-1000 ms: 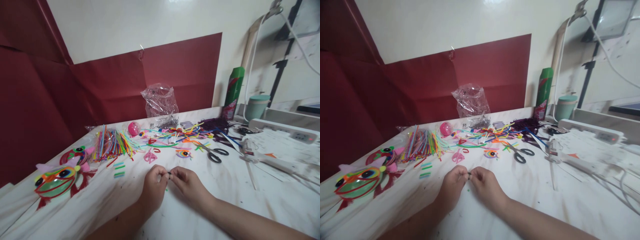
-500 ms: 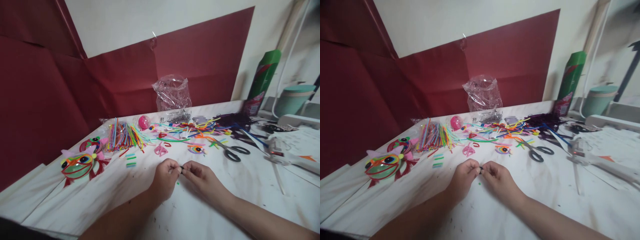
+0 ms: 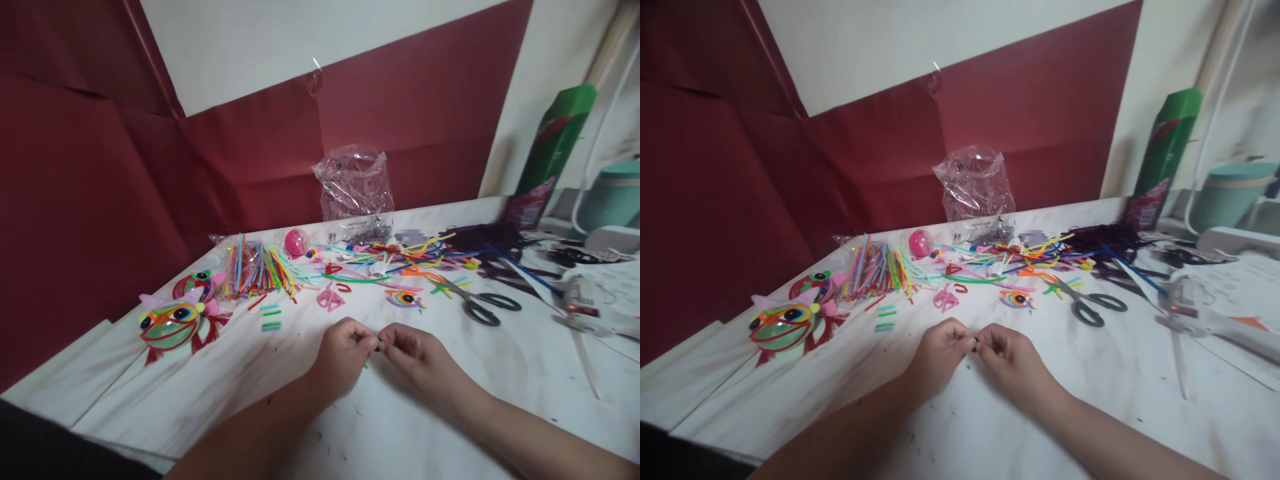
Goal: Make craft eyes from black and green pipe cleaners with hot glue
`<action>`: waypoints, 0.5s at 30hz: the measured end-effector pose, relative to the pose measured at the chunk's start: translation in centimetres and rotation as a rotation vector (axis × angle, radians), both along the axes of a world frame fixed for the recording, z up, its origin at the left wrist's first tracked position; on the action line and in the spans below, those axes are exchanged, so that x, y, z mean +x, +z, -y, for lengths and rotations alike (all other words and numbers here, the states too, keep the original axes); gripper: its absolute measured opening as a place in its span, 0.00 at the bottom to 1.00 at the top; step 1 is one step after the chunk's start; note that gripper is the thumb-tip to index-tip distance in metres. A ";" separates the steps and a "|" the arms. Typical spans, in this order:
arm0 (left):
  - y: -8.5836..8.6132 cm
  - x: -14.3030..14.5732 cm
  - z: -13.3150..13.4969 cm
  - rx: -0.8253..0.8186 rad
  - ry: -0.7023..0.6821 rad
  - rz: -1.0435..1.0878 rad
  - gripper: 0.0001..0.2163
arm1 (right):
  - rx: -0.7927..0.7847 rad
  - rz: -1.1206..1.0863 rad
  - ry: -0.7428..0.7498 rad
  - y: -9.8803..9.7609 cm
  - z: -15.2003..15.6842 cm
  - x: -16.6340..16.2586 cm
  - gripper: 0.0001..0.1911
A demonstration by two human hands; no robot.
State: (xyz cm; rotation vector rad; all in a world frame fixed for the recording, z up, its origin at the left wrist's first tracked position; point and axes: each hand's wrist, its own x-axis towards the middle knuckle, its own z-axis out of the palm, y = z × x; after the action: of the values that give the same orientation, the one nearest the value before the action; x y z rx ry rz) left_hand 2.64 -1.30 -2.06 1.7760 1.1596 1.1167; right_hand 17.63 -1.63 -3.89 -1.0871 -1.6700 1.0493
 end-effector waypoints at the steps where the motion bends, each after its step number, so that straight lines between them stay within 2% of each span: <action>1: 0.0 0.0 0.1 0.017 0.003 -0.025 0.03 | 0.015 0.025 0.005 -0.2 0.0 0.0 0.11; 7: -0.3 0.1 0.4 0.100 0.044 -0.073 0.04 | 0.038 0.104 0.012 -0.8 0.2 0.3 0.12; 15: -0.4 0.0 0.7 -0.063 0.032 -0.072 0.03 | 0.137 0.305 0.044 -2.0 -0.4 1.2 0.14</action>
State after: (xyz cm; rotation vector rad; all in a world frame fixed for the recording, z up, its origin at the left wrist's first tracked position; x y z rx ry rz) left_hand 2.68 -1.97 -2.45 1.7679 1.2563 1.0308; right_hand 18.79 -1.28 -5.88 -1.1676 -1.9841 0.8115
